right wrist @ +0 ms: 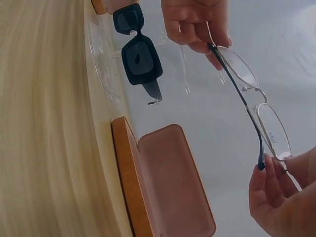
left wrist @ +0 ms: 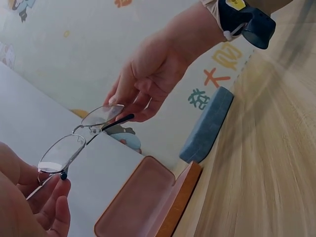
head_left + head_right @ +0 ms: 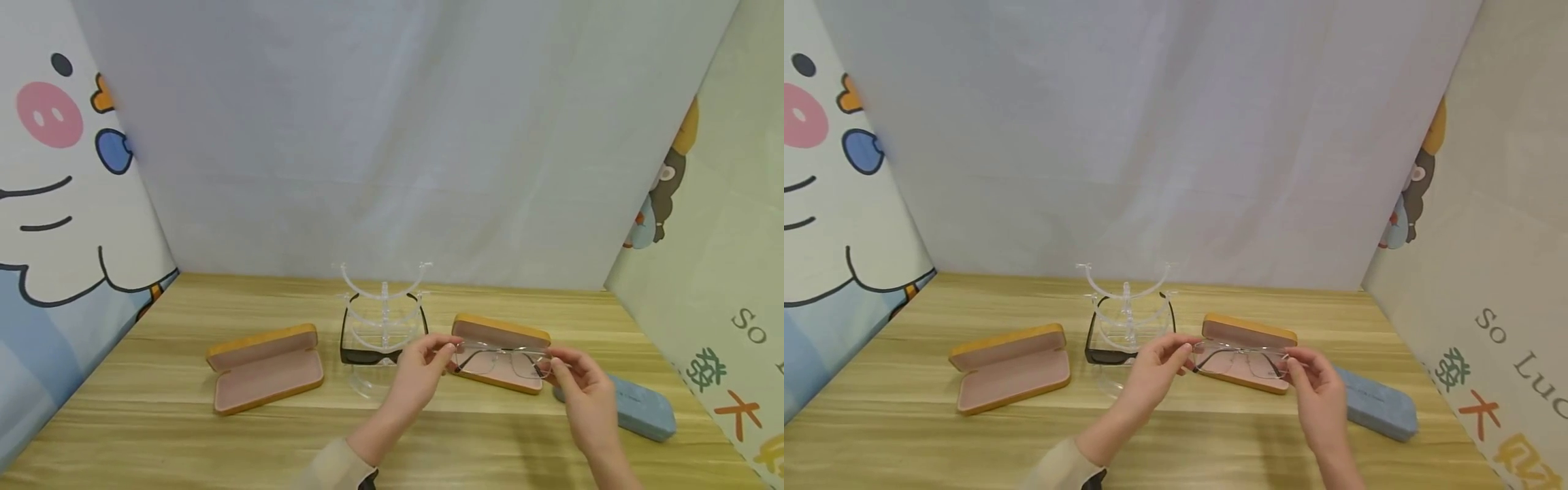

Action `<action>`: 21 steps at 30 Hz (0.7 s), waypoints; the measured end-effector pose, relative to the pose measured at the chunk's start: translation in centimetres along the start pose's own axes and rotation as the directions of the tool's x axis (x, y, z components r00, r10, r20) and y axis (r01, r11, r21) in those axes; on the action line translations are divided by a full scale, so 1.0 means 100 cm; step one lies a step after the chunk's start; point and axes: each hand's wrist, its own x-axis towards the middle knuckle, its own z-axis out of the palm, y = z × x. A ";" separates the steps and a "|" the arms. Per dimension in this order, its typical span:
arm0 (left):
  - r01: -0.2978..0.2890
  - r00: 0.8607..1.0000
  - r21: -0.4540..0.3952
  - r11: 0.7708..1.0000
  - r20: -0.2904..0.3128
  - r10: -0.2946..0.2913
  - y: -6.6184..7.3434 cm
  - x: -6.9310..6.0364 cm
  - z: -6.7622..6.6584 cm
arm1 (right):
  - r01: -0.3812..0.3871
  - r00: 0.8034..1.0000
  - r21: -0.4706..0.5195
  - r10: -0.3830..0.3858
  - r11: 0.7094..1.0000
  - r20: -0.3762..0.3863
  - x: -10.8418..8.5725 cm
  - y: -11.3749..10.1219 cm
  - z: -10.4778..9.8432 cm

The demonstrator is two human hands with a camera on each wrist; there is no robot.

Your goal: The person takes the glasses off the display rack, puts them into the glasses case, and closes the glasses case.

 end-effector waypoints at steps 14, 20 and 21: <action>0.136 0.980 -0.021 0.990 -0.142 -0.138 -0.010 0.016 0.023 | -0.061 0.997 0.018 0.062 0.998 -0.047 0.006 0.017 -0.010; 0.167 0.972 -0.031 0.986 -0.166 -0.169 -0.017 0.023 0.029 | -0.099 0.994 0.060 0.102 0.993 -0.045 0.010 0.025 -0.013; 0.175 0.970 -0.029 0.984 -0.167 -0.177 -0.019 0.024 0.031 | -0.104 0.993 0.061 0.106 0.993 -0.043 0.011 0.029 -0.014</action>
